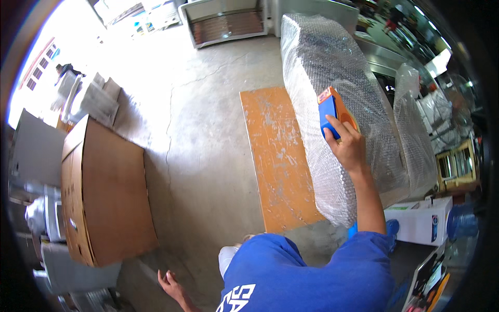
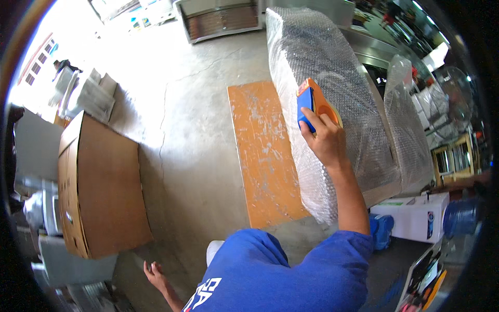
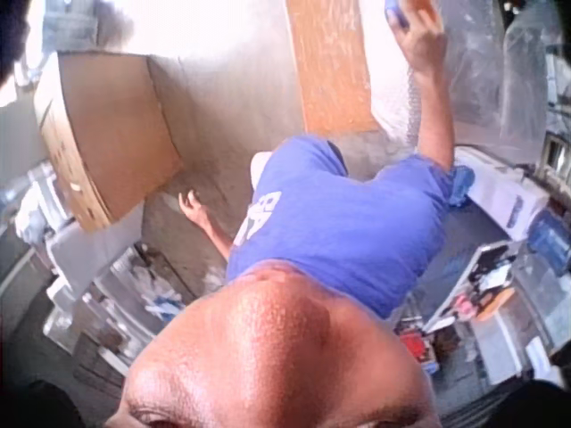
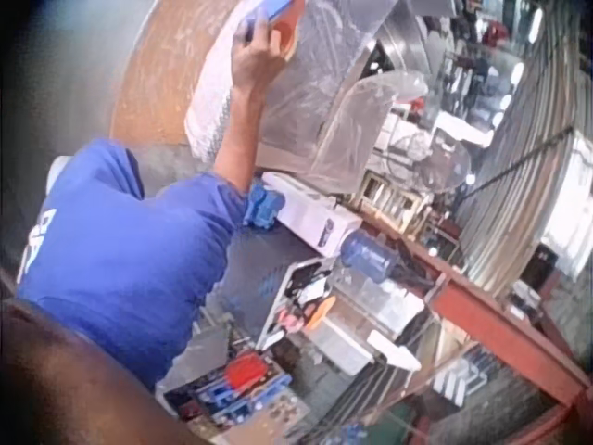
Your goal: The person wraps a stainless steel gas stove with bubble wrap and secures it with packing tape. They also cut a piece of cardboard and place it under the wrapped stove.
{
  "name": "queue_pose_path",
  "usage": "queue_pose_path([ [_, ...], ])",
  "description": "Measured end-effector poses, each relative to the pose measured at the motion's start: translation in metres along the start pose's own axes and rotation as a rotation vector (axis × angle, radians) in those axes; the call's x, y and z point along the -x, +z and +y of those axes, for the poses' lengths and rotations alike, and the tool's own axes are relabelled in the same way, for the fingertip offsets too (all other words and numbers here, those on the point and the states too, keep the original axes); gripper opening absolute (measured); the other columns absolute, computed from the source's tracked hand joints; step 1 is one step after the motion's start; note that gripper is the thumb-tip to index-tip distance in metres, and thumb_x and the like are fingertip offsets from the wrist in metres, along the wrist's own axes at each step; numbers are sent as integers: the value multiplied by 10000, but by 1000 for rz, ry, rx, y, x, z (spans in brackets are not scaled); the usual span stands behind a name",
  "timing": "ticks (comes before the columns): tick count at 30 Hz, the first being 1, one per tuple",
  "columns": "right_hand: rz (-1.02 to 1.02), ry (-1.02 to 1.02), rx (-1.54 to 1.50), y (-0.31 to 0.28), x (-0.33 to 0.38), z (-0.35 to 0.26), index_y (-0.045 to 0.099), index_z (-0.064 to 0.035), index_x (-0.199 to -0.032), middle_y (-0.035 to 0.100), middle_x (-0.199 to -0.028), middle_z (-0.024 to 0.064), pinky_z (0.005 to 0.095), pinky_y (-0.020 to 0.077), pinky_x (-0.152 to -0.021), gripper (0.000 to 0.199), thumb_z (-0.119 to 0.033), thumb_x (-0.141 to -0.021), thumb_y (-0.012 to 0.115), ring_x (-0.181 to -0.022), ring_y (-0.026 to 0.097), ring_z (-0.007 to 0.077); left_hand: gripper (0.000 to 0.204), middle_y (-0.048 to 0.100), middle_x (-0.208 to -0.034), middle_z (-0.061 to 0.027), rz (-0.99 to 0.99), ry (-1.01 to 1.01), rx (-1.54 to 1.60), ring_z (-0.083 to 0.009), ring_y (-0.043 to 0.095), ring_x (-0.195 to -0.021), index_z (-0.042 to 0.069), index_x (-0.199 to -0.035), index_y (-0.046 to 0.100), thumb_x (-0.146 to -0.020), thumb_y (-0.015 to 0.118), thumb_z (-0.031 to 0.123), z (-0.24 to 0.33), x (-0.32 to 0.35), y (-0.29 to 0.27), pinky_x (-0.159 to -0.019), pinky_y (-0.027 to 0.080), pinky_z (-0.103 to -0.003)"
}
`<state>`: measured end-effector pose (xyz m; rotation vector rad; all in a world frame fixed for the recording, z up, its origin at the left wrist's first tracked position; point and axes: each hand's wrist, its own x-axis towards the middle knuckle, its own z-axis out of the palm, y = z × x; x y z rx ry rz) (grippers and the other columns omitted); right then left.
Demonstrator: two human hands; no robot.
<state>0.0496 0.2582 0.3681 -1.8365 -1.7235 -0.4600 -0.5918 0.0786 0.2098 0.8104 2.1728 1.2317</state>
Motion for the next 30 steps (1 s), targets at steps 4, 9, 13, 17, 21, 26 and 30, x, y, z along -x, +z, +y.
queue_pose_path([
  [4,56,87,87,28,-6,-16,709,-114,-1198,633,-774,123,424,537,-604,327,-210,-887,743,-679,659,314,426,657,-1103,-103,-148,-53,67,-161,647,-904,51,-1431,475,-1044,553,211,-30,-119,15,-792,550,-299],
  [9,155,372,164,46,-6,-57,703,-98,-1219,696,-904,178,431,548,-680,335,-203,-902,733,-791,693,343,440,653,-1059,-68,-553,66,86,-138,626,-896,16,-1400,505,-1038,585,252,29,-273,119,-799,516,-274],
  [13,245,499,257,53,-25,-90,700,-87,-1224,709,-942,187,438,551,-695,331,-189,-909,725,-821,711,336,429,646,-1043,-61,-784,231,87,-140,621,-917,16,-1375,539,-1036,597,272,127,-385,247,-836,499,-268],
  [17,310,606,356,62,-44,-105,701,-97,-1227,706,-918,175,429,548,-689,333,-183,-906,728,-799,708,325,437,668,-1087,-100,-974,471,79,-184,638,-924,31,-1410,524,-1034,593,244,262,-406,383,-870,501,-316],
  [21,395,678,507,90,-59,-95,702,-106,-1230,696,-909,158,427,546,-681,330,-185,-910,726,-793,706,311,503,677,-1137,-138,-1151,605,77,-194,642,-950,57,-1499,422,-1046,554,231,328,-399,493,-857,504,-336],
  [26,440,813,854,113,-91,-54,704,-123,-1235,683,-914,147,432,541,-701,321,-205,-926,709,-803,695,305,585,684,-1148,-162,-1530,568,-38,-207,673,-972,40,-1513,389,-1032,584,310,362,-388,617,-840,513,-337],
  [30,366,997,1078,121,-94,-7,683,-135,-1269,665,-907,147,436,542,-721,337,-241,-949,689,-832,682,309,568,713,-1134,-193,-1675,612,-163,-245,687,-1037,20,-1477,434,-1037,546,362,433,-357,711,-874,524,-359],
])
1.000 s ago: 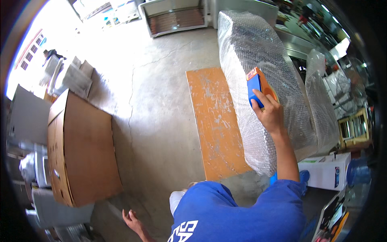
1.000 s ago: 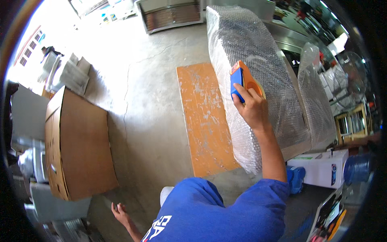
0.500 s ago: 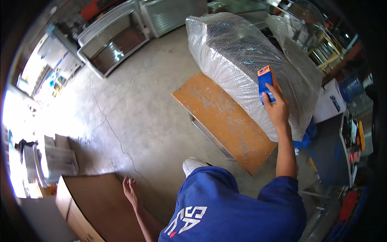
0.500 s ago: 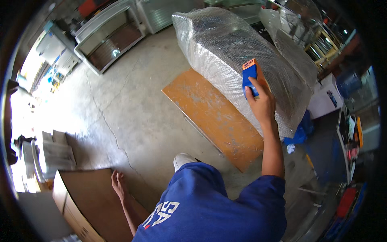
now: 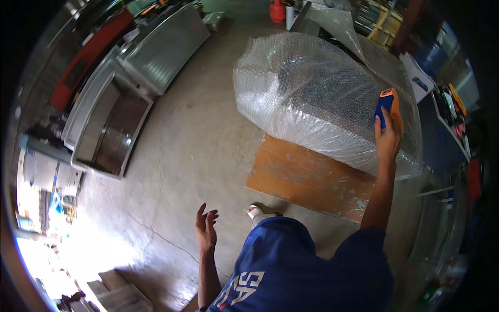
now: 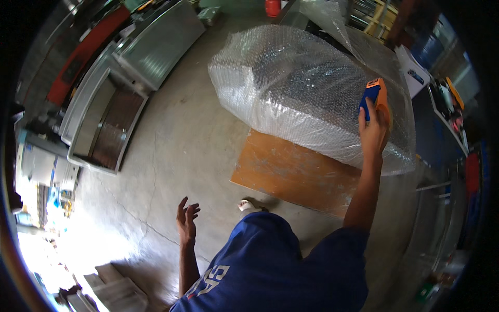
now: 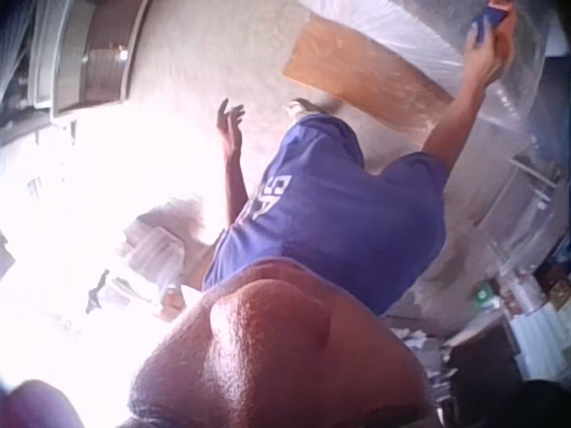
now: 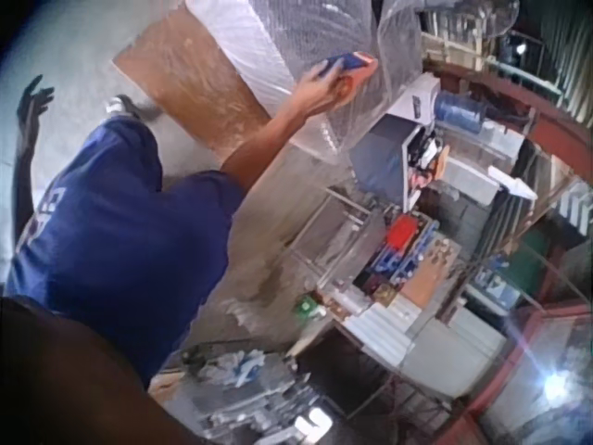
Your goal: The person wraps a stainless steel gas stove with bubble wrap and secures it with packing tape. They also cut a piece of cardboard and place it under the wrapped stove.
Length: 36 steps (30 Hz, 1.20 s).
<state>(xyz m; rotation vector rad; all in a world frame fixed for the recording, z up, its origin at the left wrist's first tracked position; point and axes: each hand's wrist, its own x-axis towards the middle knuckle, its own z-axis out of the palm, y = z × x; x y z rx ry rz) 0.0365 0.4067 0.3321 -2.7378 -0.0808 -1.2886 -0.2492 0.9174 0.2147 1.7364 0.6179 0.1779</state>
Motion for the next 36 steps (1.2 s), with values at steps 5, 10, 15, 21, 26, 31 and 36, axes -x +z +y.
queue_pose_path([
  [5,-113,39,283,40,6,7,668,-158,-1292,676,-986,152,454,534,-806,355,-272,-956,680,-905,684,319,605,686,-1216,-198,-277,304,-21,-275,662,-1117,8,-1471,443,-998,601,351,128,-123,9,-947,509,-389],
  [10,-188,153,571,30,5,-21,436,-263,-1523,661,-1170,203,539,445,-1002,632,-283,-945,691,-1139,625,394,765,567,-1392,-242,-630,672,-120,-376,520,-1309,-12,-1475,433,-898,736,389,204,-234,54,-1120,386,-460],
  [15,-273,562,370,-30,24,-118,318,-267,-1577,627,-1240,248,556,395,-1064,742,-263,-937,694,-1207,579,426,954,432,-1494,-309,-665,818,-234,-424,392,-1412,-68,-1477,402,-831,779,523,242,-306,106,-1166,330,-479],
  [21,-320,926,118,-67,119,-284,404,-163,-1531,656,-1183,257,453,516,-966,701,-184,-911,730,-1109,647,360,704,619,-1251,-261,-1026,900,-20,-375,606,-1128,-43,-1285,567,-869,767,490,262,-353,162,-963,472,-444],
  [26,-275,1295,-34,-48,160,-377,441,-131,-1504,710,-1087,215,417,572,-869,638,-179,-931,718,-986,713,308,299,663,-784,-90,-1156,806,262,-148,581,-721,-10,-942,668,-1002,657,283,269,-368,189,-683,481,-315],
  [31,-34,1290,-45,0,122,-418,593,-61,-1359,743,-941,163,357,585,-779,457,-140,-926,720,-889,737,242,275,549,-704,-29,-1230,787,322,-101,455,-674,0,-888,642,-1036,603,228,268,-410,233,-613,406,-296],
  [36,210,1065,32,69,41,-431,672,-25,-1239,722,-954,156,351,569,-743,342,-125,-916,725,-861,713,234,272,606,-772,-74,-1241,1085,322,-172,529,-678,2,-842,611,-1030,601,198,283,-425,266,-633,430,-337],
])
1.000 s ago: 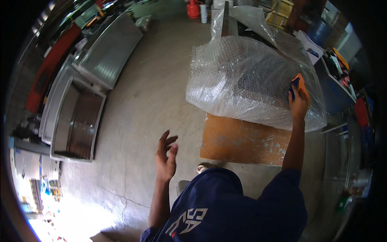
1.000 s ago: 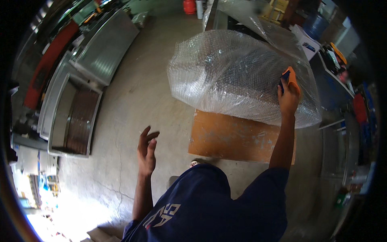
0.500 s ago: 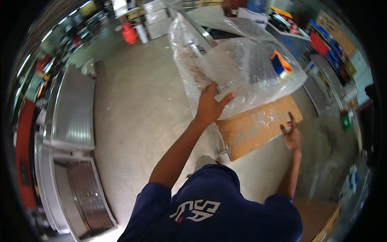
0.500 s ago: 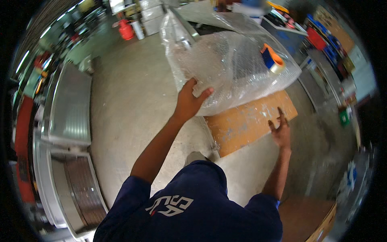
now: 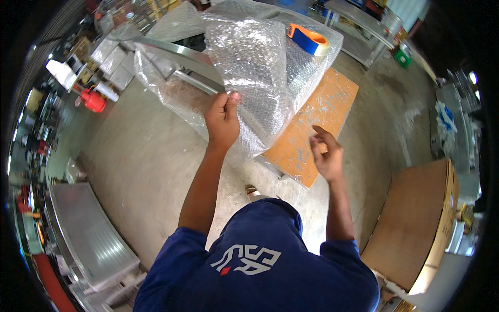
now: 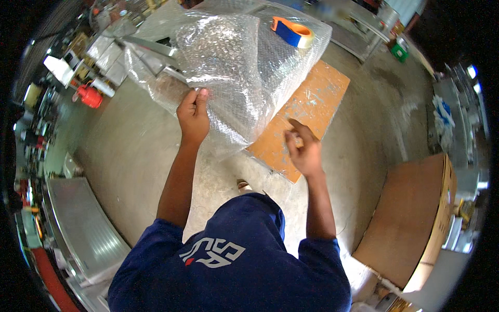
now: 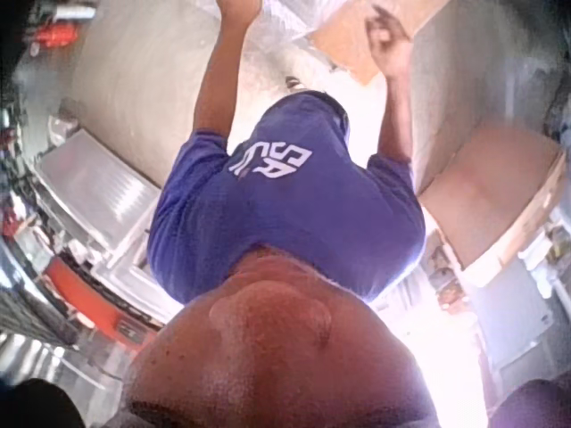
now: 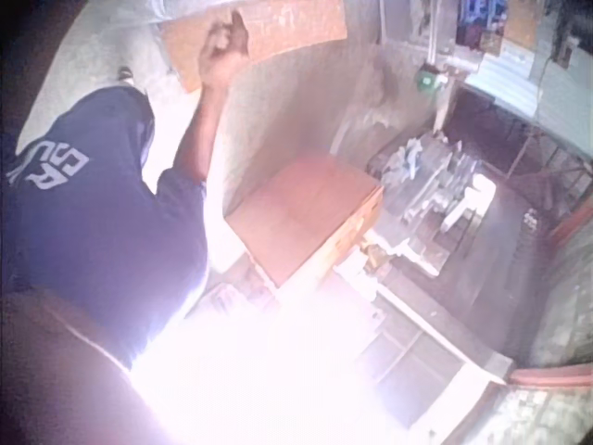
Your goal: The person wraps a stainless steel gas stove with bubble wrap and secures it with packing tape. They also cut a piece of cardboard and place it under the wrapped stove.
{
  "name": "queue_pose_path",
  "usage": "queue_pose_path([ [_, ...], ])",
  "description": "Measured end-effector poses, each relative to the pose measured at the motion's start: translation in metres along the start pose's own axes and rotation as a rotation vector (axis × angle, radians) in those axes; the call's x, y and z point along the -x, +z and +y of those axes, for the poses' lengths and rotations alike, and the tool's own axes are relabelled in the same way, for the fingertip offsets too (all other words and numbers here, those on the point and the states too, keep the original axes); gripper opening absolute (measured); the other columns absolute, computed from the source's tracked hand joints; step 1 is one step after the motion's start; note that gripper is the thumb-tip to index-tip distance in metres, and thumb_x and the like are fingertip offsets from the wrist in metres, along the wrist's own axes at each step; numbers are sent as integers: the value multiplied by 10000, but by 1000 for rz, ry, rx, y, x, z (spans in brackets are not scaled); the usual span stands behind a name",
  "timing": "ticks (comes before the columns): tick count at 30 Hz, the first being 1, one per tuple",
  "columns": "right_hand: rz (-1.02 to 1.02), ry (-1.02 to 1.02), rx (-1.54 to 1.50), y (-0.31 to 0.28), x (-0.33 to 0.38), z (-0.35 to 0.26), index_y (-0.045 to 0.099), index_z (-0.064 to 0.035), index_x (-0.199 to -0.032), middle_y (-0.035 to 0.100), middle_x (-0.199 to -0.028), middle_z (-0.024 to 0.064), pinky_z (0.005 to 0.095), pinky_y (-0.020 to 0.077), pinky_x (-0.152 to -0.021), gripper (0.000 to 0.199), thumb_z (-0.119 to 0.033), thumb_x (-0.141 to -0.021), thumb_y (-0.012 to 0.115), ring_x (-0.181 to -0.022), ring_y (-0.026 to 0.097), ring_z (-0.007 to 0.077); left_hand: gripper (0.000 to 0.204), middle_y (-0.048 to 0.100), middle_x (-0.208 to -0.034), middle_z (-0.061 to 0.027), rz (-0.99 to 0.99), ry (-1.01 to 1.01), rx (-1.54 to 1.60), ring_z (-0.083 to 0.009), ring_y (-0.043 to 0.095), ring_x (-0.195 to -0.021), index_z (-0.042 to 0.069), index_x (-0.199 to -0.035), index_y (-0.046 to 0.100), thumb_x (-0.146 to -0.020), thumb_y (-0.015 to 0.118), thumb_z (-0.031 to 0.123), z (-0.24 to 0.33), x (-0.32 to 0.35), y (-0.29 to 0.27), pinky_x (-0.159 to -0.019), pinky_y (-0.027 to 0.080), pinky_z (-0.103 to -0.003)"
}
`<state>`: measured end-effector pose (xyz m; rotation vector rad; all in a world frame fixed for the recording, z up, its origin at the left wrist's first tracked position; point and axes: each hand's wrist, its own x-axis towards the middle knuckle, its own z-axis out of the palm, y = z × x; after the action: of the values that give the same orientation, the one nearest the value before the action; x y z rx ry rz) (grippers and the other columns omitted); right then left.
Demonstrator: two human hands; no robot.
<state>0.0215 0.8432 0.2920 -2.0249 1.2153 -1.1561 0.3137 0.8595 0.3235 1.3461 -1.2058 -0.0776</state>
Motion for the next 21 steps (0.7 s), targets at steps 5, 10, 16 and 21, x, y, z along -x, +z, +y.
queue_pose_path([
  [5,111,-321,-35,41,-51,-81,646,-20,-1268,645,-1233,186,391,494,-957,340,-174,-965,649,-1148,618,307,209,630,-813,-105,-83,-34,218,-199,574,-702,-6,-869,621,-1013,600,143,-14,3,-5,-658,457,-342],
  [10,-47,-571,386,71,-102,-129,677,-179,-1266,575,-1367,109,476,400,-1033,393,-391,-936,663,-1276,530,282,194,636,-806,-110,-198,-14,391,-200,586,-692,-22,-894,632,-1012,585,125,-16,32,-11,-658,466,-343],
  [16,-122,-510,756,88,-100,-128,686,-321,-1256,558,-1396,0,461,392,-1024,387,-432,-886,705,-1269,528,202,159,671,-1006,-108,-309,-73,287,-212,641,-925,2,-1093,662,-993,608,113,-76,61,-47,-776,506,-351],
  [21,-71,-470,792,98,-98,-142,676,-346,-1275,547,-1417,-19,449,386,-1046,441,-386,-843,759,-1263,546,225,894,494,-1378,-220,-235,-998,78,-340,522,-1251,27,-1494,337,-862,703,542,-233,167,-72,-996,465,-473],
])
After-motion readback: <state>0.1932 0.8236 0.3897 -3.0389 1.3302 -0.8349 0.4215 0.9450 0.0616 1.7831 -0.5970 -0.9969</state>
